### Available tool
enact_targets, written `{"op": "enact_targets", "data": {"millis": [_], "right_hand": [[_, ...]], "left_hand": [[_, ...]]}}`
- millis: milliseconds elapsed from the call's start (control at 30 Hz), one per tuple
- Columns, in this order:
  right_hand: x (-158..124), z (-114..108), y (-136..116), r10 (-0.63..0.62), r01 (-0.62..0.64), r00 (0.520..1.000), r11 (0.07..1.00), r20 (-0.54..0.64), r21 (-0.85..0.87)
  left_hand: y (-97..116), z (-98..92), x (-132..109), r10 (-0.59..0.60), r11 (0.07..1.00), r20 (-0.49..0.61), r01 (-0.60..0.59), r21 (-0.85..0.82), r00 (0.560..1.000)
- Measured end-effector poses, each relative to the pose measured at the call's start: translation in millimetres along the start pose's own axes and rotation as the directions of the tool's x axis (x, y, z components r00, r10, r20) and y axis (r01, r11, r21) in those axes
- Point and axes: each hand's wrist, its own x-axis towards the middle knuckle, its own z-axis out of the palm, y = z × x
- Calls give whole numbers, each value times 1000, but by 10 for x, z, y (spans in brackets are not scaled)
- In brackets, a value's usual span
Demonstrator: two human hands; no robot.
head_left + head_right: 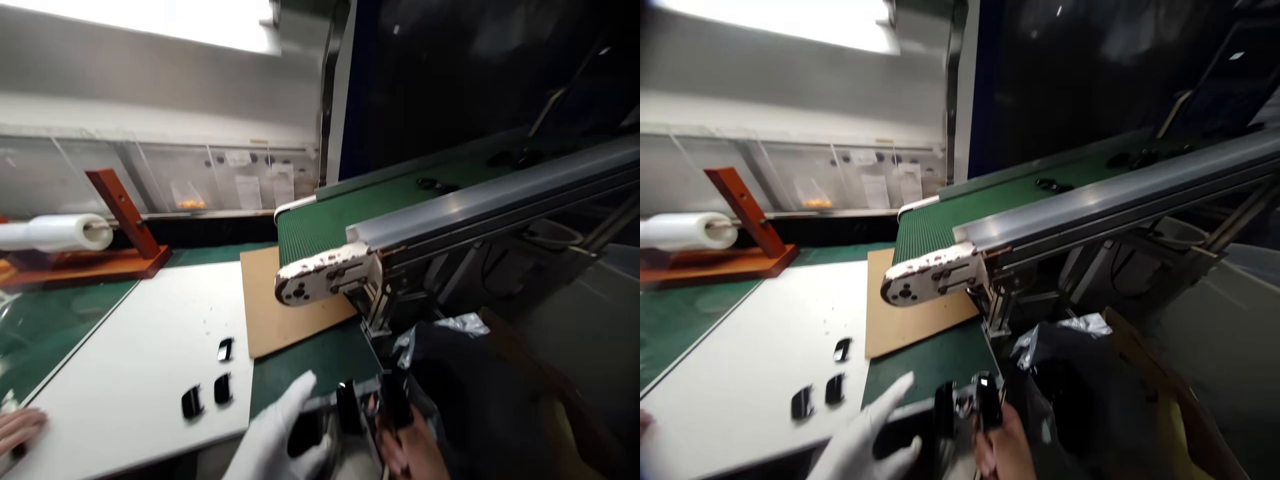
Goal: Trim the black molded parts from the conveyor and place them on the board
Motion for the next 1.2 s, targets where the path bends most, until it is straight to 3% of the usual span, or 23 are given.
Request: {"op": "enact_targets", "data": {"millis": [33, 133, 267, 533, 833, 1033, 1200], "right_hand": [[1, 8, -26, -15, 26, 997, 987, -75, 157], [-17, 74, -120, 30, -3, 994, 969, -105, 248], [-88, 193, -214, 73, -42, 993, 958, -97, 285], [-162, 326, -203, 119, -94, 991, 943, -61, 320], [-189, 358, -153, 89, -87, 996, 991, -16, 101], [-168, 345, -151, 119, -120, 993, 992, 14, 42], [-165, 267, -181, 85, -84, 996, 996, 36, -41]], "left_hand": [[57, -42, -24, -106, 994, 8, 106, -38, 994], [213, -84, -52, -314, 924, 104, 329, -194, 944], [343, 4, -60, -383, 824, 137, 405, -395, 914], [563, 63, 35, -327, 823, 72, 321, -468, 942], [505, 49, 68, -180, 966, 12, 179, -184, 984], [478, -18, 154, -43, 999, 92, 44, -8, 995], [474, -67, 218, -30, 999, 179, 34, -17, 983]]}}
